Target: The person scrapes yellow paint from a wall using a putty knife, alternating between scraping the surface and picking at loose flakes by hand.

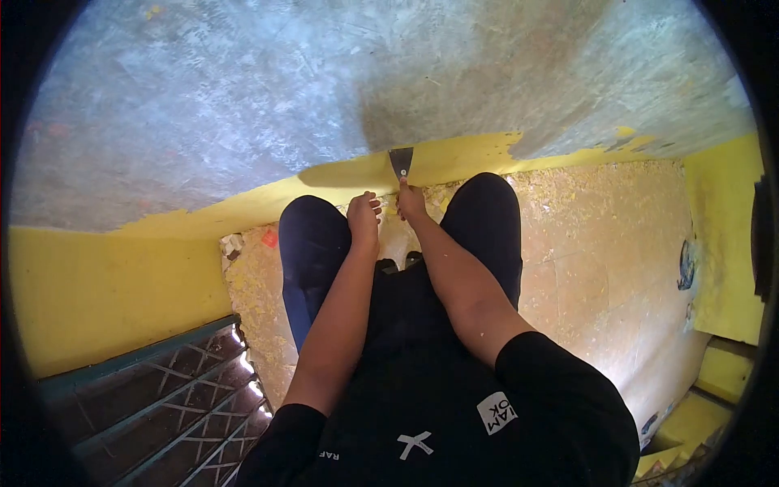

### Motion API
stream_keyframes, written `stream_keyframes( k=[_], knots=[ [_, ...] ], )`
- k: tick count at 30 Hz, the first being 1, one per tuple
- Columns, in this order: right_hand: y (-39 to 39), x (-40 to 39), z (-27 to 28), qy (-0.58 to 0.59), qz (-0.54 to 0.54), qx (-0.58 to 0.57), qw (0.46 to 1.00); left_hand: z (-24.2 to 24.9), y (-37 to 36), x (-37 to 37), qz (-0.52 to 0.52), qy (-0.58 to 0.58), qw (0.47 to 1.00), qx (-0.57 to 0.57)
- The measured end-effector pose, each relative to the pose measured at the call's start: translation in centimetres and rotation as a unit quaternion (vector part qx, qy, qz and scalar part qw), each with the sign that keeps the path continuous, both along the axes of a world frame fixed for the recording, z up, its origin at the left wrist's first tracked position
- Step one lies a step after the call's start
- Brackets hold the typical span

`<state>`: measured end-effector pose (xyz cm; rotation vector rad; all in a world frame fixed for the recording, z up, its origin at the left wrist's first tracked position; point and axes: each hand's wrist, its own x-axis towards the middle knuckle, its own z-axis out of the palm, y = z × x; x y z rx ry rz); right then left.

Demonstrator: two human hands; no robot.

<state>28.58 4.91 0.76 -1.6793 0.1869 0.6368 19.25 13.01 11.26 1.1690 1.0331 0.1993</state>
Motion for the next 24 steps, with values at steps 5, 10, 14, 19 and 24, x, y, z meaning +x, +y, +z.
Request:
stream_keyframes(
  k=[5, 10, 14, 19, 24],
  knots=[
    [0.5, -0.9, 3.0, 0.202, 0.025, 0.133, 0.97, 0.9, 0.1, -0.9, 0.021, -0.013, 1.0, 0.019],
    [1.1, -1.7, 4.6, 0.326, 0.099, 0.346, 0.874, 2.2, 0.6, -2.1, 0.039, -0.043, 0.998, -0.002],
    [1.1, -2.6, 6.4, 0.321, 0.027, 0.285, 0.903, 2.3, 1.0, -2.6, 0.053, -0.084, 0.995, 0.009],
    [-0.2, -2.4, 6.5, 0.263, -0.029, 0.175, 0.948, -0.9, 1.4, -1.3, -0.013, -0.035, 0.999, -0.014],
    [-1.1, -5.5, 8.8, 0.251, -0.03, 0.246, 0.936, -1.1, -0.8, -0.1, -0.057, -0.03, 0.998, 0.01]
  ],
)
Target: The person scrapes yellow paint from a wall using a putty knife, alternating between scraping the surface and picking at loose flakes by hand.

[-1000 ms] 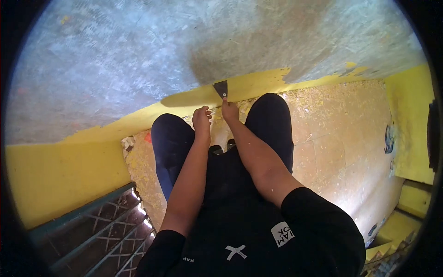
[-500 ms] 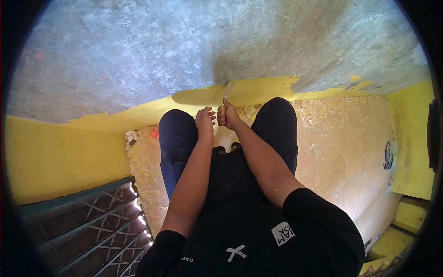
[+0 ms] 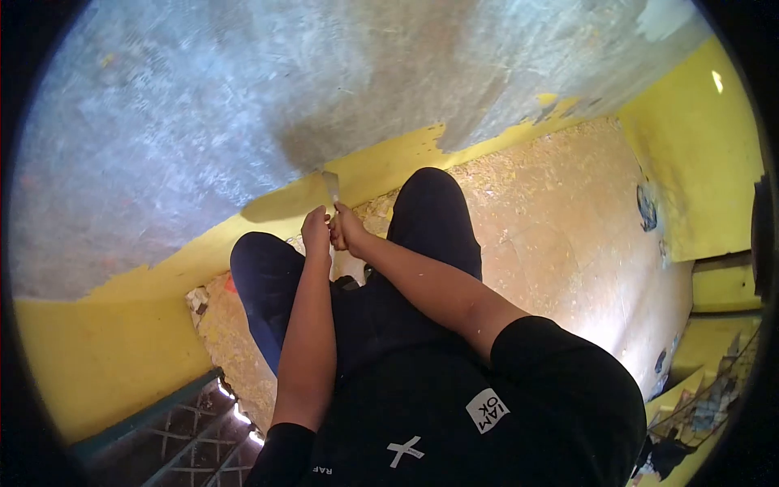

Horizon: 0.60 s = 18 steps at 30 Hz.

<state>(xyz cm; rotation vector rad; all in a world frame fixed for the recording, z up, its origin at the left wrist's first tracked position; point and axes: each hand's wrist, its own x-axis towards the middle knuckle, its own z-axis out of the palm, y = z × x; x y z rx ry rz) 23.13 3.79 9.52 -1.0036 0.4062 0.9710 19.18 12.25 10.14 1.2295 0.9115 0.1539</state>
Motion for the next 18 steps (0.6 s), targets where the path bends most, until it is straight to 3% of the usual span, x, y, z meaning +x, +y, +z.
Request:
stream_keyframes(
  k=[2, 4, 6, 8, 9, 11, 13, 14, 18],
  knots=[
    [0.6, -0.6, -0.3, -0.003, -0.017, 0.028, 0.999, -1.3, -0.1, 0.3, -0.071, -0.06, 0.993, 0.068],
    [1.1, -1.0, -1.0, -0.06, 0.01, 0.008, 0.998, -2.2, -0.1, 0.5, -0.047, -0.033, 0.997, 0.057],
    [0.5, -0.8, 1.0, -0.076, 0.061, -0.02, 0.995, -2.5, 0.8, -0.3, -0.079, -0.045, 0.965, 0.246],
    [0.9, -0.3, 1.6, -0.173, 0.233, -0.188, 0.938, 0.3, 0.9, -1.2, -0.075, -0.034, 0.944, 0.319],
    [1.5, 0.6, -1.3, -0.247, 0.241, -0.227, 0.911, 1.5, 0.8, -1.4, -0.077, -0.027, 0.918, 0.388],
    [3.1, 3.3, -6.4, -0.349, 0.221, -0.37, 0.832, 1.6, 1.1, -0.8, -0.057, -0.011, 0.896, 0.44],
    [2.2, 3.4, -2.0, -0.337, 0.017, -0.4, 0.852, 0.5, 1.7, -0.5, -0.059, 0.004, 0.856, 0.514],
    [1.8, 4.3, -1.6, -0.326, -0.027, -0.38, 0.865, 0.1, 1.9, -0.4, -0.074, 0.012, 0.835, 0.545],
    [0.7, 7.2, -3.2, -0.267, -0.121, -0.312, 0.904, 1.8, 0.7, 0.3, -0.123, 0.107, 0.85, 0.502]
  ],
)
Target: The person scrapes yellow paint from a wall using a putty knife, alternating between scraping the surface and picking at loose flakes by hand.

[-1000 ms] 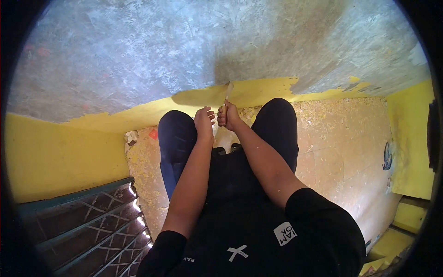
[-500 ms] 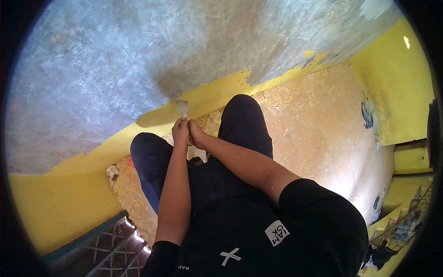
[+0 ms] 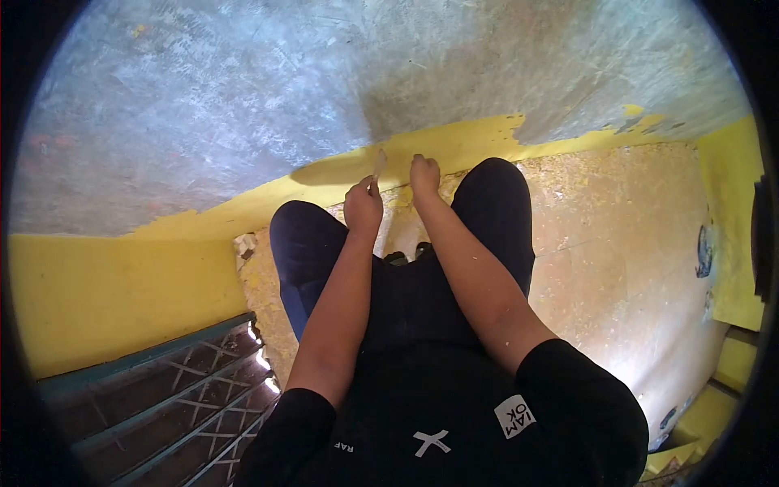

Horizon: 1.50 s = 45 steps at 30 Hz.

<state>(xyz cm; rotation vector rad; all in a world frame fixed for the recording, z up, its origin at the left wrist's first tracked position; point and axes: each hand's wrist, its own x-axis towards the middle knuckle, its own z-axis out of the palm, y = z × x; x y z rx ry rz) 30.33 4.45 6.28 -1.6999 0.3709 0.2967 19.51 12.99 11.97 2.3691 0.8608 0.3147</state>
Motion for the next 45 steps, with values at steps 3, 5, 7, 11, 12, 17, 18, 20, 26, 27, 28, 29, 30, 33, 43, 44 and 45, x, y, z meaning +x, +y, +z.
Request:
stream_keyframes(
  k=[3, 5, 7, 11, 12, 17, 18, 20, 26, 27, 28, 29, 30, 33, 43, 44, 45],
  knots=[
    [-0.7, 0.6, 0.0, 0.052, -0.053, 0.072, 0.995, -0.1, -0.5, 1.5, -0.018, -0.019, 0.998, 0.056],
    [-0.9, 0.7, 0.2, 0.05, -0.069, 0.064, 0.994, 0.1, -0.7, 2.8, -0.02, -0.025, 0.998, 0.055],
    [-1.5, 1.1, 0.1, 0.054, -0.076, 0.077, 0.993, -0.4, -0.7, 3.6, -0.016, -0.038, 0.998, 0.055],
    [-2.9, 1.7, 1.0, 0.069, -0.071, 0.117, 0.988, -1.7, -1.7, 4.2, -0.048, -0.069, 0.995, 0.059],
    [-3.4, 1.5, 1.3, 0.074, -0.075, 0.117, 0.988, -1.7, -1.9, 4.1, -0.053, -0.067, 0.995, 0.049],
    [-4.2, 2.2, 1.7, 0.089, -0.056, 0.158, 0.982, -1.8, -2.4, 4.3, -0.069, -0.055, 0.996, 0.022],
    [-4.0, 2.0, 1.7, 0.087, -0.054, 0.159, 0.982, -1.9, -2.8, 4.4, -0.134, -0.114, 0.984, 0.004],
    [-3.9, 1.1, 2.2, 0.066, -0.077, 0.11, 0.989, -1.4, -4.0, 4.5, -0.2, -0.175, 0.964, -0.014],
    [-3.0, -0.5, 0.0, 0.064, 0.05, -0.029, 0.996, -4.1, -3.3, 3.5, -0.016, -0.105, 0.904, -0.414],
    [-2.6, -0.2, -2.1, 0.071, 0.165, 0.024, 0.983, -3.0, -3.0, 3.0, 0.015, -0.144, 0.849, -0.508],
    [-3.0, -1.0, -0.1, 0.066, 0.173, 0.017, 0.982, -2.6, -2.6, 2.7, 0.02, -0.154, 0.845, -0.511],
    [-3.6, -2.4, 3.6, 0.076, 0.248, 0.016, 0.966, -2.3, -2.1, 2.7, 0.127, -0.206, 0.717, -0.653],
    [-3.8, -3.5, 6.1, 0.086, 0.321, 0.013, 0.943, -2.0, -1.5, 2.7, 0.223, -0.249, 0.551, -0.764],
    [-3.5, -5.9, 8.2, -0.098, 0.321, -0.031, 0.941, -4.3, 1.7, 1.6, 0.21, -0.278, 0.519, -0.78],
    [-3.1, -6.8, 11.9, -0.056, 0.588, 0.109, 0.8, 2.0, 3.1, -0.8, 0.127, -0.136, 0.609, -0.771],
    [-3.1, -6.7, 11.5, -0.138, 0.611, 0.065, 0.776, 0.8, 3.9, -0.7, 0.131, -0.137, 0.61, -0.769],
    [-2.9, -6.7, 11.0, -0.141, 0.634, 0.041, 0.759, -0.4, 4.6, -0.7, 0.094, -0.126, 0.61, -0.777]
  ],
)
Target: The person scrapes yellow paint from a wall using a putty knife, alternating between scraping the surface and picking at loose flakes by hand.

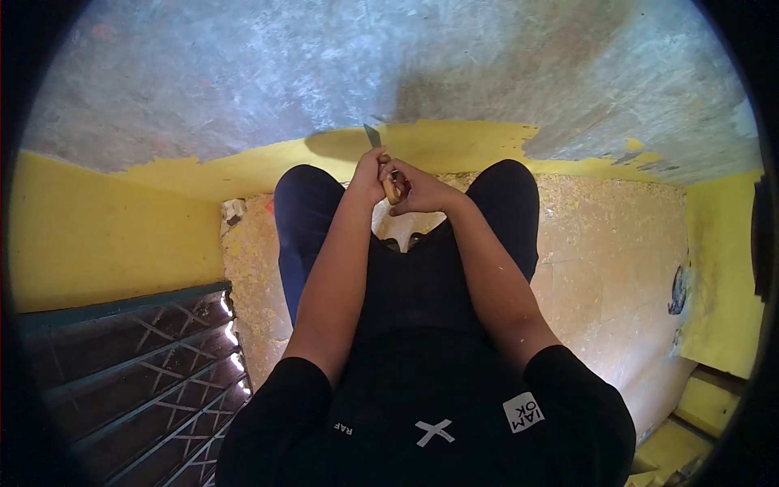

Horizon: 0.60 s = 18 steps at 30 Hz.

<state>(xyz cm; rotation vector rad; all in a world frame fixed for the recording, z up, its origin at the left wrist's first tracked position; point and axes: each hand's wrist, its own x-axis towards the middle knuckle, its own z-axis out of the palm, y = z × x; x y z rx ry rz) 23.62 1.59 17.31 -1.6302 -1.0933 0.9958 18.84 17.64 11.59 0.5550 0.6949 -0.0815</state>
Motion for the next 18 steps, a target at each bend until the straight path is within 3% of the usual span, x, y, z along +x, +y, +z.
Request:
stream_keyframes(
  k=[4, 6, 9, 12, 15, 17, 18],
  knots=[
    [0.2, -0.7, -1.3, -0.018, -0.025, -0.026, 0.999, -0.1, -0.2, 0.1, -0.031, 0.01, 0.998, 0.059],
    [0.1, -0.6, -2.9, -0.103, -0.057, 0.042, 0.992, -0.8, -0.2, 0.4, -0.051, 0.008, 0.994, 0.095],
    [0.3, -0.6, -0.8, -0.051, -0.056, -0.012, 0.997, -0.7, 0.1, 0.6, -0.058, 0.034, 0.987, 0.146],
    [0.7, -1.3, -0.5, -0.04, -0.078, 0.039, 0.995, 5.8, -0.7, -0.5, -0.141, 0.065, 0.918, 0.366],
    [1.1, -1.4, 0.0, -0.075, -0.096, 0.065, 0.99, 7.9, -0.5, -1.1, -0.135, 0.035, 0.891, 0.432],
    [1.9, -1.2, -2.0, -0.071, -0.112, 0.052, 0.99, 7.6, -0.4, -1.5, -0.135, 0.022, 0.899, 0.415],
    [2.5, -1.0, -3.1, -0.002, -0.13, 0.07, 0.989, 7.5, -0.4, -1.6, -0.129, 0.01, 0.906, 0.402]
  ],
)
